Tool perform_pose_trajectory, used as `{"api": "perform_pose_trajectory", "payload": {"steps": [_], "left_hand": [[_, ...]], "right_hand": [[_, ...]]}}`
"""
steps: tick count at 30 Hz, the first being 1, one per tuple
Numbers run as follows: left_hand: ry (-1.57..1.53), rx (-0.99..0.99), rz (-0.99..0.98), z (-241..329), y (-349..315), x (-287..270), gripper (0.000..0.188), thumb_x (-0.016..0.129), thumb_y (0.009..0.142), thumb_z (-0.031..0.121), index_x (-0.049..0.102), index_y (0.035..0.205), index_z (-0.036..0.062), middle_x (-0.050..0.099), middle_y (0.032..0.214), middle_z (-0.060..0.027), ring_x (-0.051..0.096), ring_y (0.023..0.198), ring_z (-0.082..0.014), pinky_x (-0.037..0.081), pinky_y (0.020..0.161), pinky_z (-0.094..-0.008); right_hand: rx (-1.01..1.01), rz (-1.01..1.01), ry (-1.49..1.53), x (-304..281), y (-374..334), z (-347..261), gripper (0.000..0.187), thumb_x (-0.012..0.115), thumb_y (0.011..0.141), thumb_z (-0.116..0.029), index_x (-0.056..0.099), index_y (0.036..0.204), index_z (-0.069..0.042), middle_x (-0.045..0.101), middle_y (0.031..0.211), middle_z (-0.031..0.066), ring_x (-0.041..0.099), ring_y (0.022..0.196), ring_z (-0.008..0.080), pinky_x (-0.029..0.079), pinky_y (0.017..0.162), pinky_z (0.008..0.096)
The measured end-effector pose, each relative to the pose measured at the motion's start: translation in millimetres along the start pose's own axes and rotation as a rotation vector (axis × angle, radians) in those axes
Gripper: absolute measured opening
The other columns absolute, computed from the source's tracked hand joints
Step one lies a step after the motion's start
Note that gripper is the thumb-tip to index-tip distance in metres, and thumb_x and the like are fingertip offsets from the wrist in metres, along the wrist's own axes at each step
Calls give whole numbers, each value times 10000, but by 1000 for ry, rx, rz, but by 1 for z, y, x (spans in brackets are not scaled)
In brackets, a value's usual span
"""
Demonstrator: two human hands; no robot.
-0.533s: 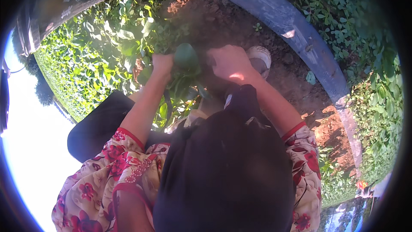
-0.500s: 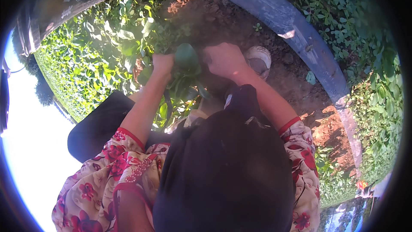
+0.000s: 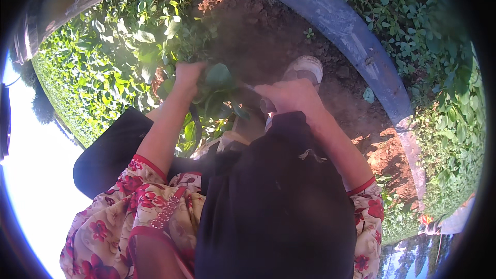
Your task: The person uses a small hand tool to remove weeds from around plants in a field, placing the pulled weeds into a black bucket.
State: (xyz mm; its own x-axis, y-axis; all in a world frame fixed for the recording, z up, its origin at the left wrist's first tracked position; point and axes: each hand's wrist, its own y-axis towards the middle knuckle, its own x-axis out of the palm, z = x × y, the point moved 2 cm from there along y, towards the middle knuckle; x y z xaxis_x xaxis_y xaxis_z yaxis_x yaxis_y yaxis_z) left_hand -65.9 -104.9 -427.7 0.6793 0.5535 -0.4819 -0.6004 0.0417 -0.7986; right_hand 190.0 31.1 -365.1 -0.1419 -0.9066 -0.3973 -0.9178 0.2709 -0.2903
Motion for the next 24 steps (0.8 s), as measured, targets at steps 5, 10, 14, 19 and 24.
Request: {"api": "perform_pose_trajectory", "payload": {"steps": [5,10,14,19,24], "left_hand": [[-78,51,-13,-5,3,-10,342,721,638,-24,604,947,-111,638,865,-132,631,708,-218,514,602,-350],[76,45,116,2,-7,-1,378,722,643,-17,592,985,-114,642,879,-136,633,724,-228,519,626,-351],[-36,128,101,-4,-13,3,406,710,645,-34,577,1023,-101,638,903,-139,633,751,-222,522,639,-350],[-55,92,46,-9,-12,-3,413,705,642,-49,578,1032,-86,637,930,-138,633,770,-209,527,649,-341],[-70,153,-14,-12,-7,-1,395,699,647,-50,584,1024,-87,639,946,-141,633,774,-202,526,649,-336]], "right_hand": [[-84,-118,80,3,3,2,316,607,712,-227,634,1005,-111,636,727,68,650,713,277,493,599,396],[103,-170,96,-9,3,-3,359,632,682,-191,651,1034,-122,653,769,65,649,755,282,494,628,383],[181,60,-63,-5,-5,9,416,672,640,-134,661,1056,-144,673,819,79,655,774,284,502,640,379],[212,18,-91,-1,6,18,411,672,663,-129,651,1074,-119,682,836,84,658,828,284,506,673,393],[202,73,24,30,24,20,312,634,683,-120,653,994,-104,680,806,85,655,783,318,508,668,425]]}}
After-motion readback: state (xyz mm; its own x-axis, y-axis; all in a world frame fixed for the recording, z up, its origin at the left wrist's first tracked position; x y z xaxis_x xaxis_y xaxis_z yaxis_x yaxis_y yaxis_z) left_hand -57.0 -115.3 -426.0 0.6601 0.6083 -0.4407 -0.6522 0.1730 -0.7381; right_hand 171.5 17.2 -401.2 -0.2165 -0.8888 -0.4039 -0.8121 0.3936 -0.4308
